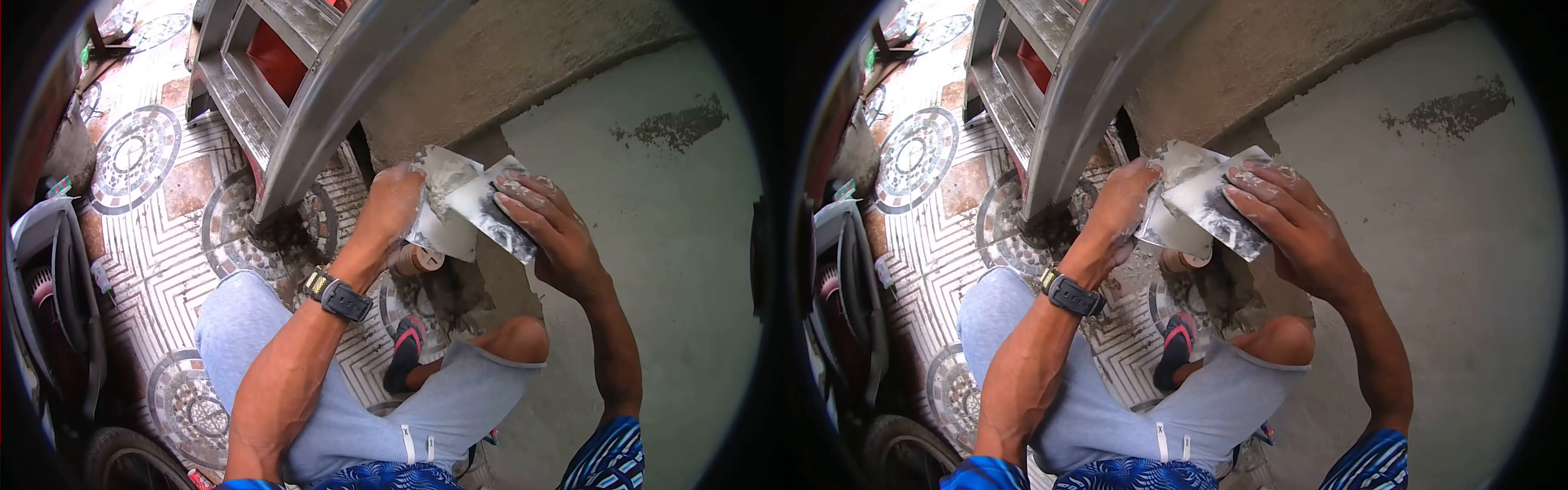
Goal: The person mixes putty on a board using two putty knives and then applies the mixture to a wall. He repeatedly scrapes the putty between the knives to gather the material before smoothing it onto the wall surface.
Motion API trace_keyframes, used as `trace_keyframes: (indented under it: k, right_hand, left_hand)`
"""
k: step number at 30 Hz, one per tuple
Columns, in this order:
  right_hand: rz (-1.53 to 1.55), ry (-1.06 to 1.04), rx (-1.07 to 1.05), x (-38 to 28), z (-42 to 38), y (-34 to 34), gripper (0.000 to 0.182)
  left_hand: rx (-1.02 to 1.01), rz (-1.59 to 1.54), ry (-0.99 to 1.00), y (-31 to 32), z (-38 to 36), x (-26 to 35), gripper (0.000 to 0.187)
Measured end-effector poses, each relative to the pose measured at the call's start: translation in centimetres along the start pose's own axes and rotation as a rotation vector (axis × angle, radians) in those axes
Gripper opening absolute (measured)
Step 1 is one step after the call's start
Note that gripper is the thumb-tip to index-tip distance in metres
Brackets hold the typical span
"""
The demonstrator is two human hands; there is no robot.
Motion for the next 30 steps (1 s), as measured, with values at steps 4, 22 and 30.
trace_keyframes:
  k: [4,22,30]
  right_hand:
    - [-0.009,0.026,-0.066,0.3,-0.3,2.2,0.057]
    - [0.233,0.064,-0.522,1.4,-2.4,4.0,0.057]
    - [0.349,0.606,-0.779,9.8,-3.8,4.2,0.019]
  left_hand:
    - [0.011,0.054,0.067,-0.1,0.7,-0.7,0.023]
    - [0.141,0.324,0.068,-0.1,-0.7,0.7,0.026]
    - [0.335,0.489,0.257,-3.5,-1.4,6.5,0.034]
Point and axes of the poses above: each hand's wrist, its own z-axis towards the middle knuckle, its own y-axis out of the palm, x = y × z, the point moved 10 cm from there along z, towards the middle knuckle
